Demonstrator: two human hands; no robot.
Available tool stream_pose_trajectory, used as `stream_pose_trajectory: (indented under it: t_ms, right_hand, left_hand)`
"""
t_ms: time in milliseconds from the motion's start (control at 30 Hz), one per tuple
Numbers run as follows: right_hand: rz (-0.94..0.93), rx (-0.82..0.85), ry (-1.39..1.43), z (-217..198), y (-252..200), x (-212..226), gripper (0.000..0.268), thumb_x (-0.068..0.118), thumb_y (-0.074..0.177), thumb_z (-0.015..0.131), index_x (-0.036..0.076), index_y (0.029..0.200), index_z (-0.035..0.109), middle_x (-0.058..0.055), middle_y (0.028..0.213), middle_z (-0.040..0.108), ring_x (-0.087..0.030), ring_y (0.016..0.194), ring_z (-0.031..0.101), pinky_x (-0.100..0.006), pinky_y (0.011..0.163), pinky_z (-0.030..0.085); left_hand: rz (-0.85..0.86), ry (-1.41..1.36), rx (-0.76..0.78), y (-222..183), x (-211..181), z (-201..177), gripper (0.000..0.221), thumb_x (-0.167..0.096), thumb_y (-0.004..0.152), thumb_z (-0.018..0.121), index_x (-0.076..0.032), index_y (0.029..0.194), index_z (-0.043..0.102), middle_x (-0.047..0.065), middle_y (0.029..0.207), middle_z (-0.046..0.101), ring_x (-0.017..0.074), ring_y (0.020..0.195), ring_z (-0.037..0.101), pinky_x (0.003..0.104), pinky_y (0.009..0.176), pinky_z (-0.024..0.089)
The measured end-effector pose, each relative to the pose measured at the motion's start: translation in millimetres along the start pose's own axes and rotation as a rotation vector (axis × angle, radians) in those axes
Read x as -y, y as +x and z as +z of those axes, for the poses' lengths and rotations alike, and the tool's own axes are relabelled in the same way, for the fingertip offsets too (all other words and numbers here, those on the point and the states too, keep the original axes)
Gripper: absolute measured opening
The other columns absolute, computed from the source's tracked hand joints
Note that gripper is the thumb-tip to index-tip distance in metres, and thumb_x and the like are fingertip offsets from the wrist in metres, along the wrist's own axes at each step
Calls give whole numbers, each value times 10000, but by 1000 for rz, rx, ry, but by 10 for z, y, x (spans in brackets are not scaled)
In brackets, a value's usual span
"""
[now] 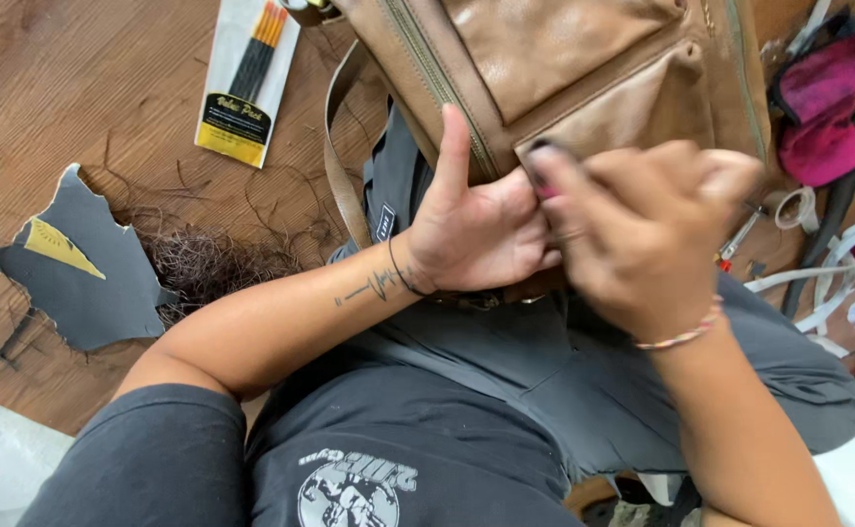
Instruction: The person cleans a brown leather bag with a pink and grey cloth.
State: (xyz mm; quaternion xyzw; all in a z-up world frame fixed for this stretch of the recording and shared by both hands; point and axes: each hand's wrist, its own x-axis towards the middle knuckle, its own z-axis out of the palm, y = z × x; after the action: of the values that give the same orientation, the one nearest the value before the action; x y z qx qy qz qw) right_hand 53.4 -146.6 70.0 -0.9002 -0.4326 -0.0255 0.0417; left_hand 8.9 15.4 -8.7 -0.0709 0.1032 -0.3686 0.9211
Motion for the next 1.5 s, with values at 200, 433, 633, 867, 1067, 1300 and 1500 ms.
stream_pose_trajectory:
  t_ms: [200,433,633,867,1067,1300,1500]
  right_hand:
    - [58,6,-198,96,-109,-513,222,251,1211,755,270,1370,909,69,1059,645,-249,924,517,-421,896,251]
    - [-12,-14,115,28,30,-169,271,303,1113,645,200,1287,826,62,996,661,-244,839,541,-465,862,259]
    - [8,-18,-56,-2,-108,-305,221,221,1131,710,212,1287,866,72,1001,659,-260,904,535,-448,883,263]
    - [-23,-14,45,-67,-249,-173,263,286,1127,631,223,1241,859,88,982,689,-212,791,491,-440,867,243]
    - [-30,-44,38,-2,-203,-108,266,320,1122,633,247,1286,831,113,1022,698,-204,794,520,-443,857,257]
    - [63,-54,47,-21,-400,11,231,261,1078,720,168,1246,849,68,945,654,-224,775,494,-442,859,244]
    - [89,-81,-68,8,-161,25,268,250,1147,633,207,1291,855,95,1023,688,-223,792,505,-429,831,257]
  left_hand:
    - [-2,44,-38,6,24,51,1318,-925,579,191,-278,1724,99,23,1706,274,217,1533,327,390,1241,303]
    - [61,10,123,15,107,-315,1271,-1012,722,187,-252,1740,182,5,1651,425,129,1272,578,281,1010,466]
    - [73,36,186,39,104,-200,1261,-1027,719,198,-294,1745,165,-2,1592,500,160,1298,562,318,964,423]
    - [93,-22,260,-4,157,-300,1203,-1019,795,202,-311,1764,123,1,1526,569,139,1274,580,295,1053,460]
    - [61,-21,44,14,79,-32,1303,-985,641,254,-281,1728,114,86,1707,284,191,1384,454,338,1140,377]
    - [-10,1,-13,27,4,116,1344,-950,556,156,-270,1709,37,70,1740,173,236,1538,259,366,1234,246]
    - [16,-22,-44,33,-1,213,1329,-913,575,179,-229,1706,36,77,1734,156,222,1550,217,381,1283,192]
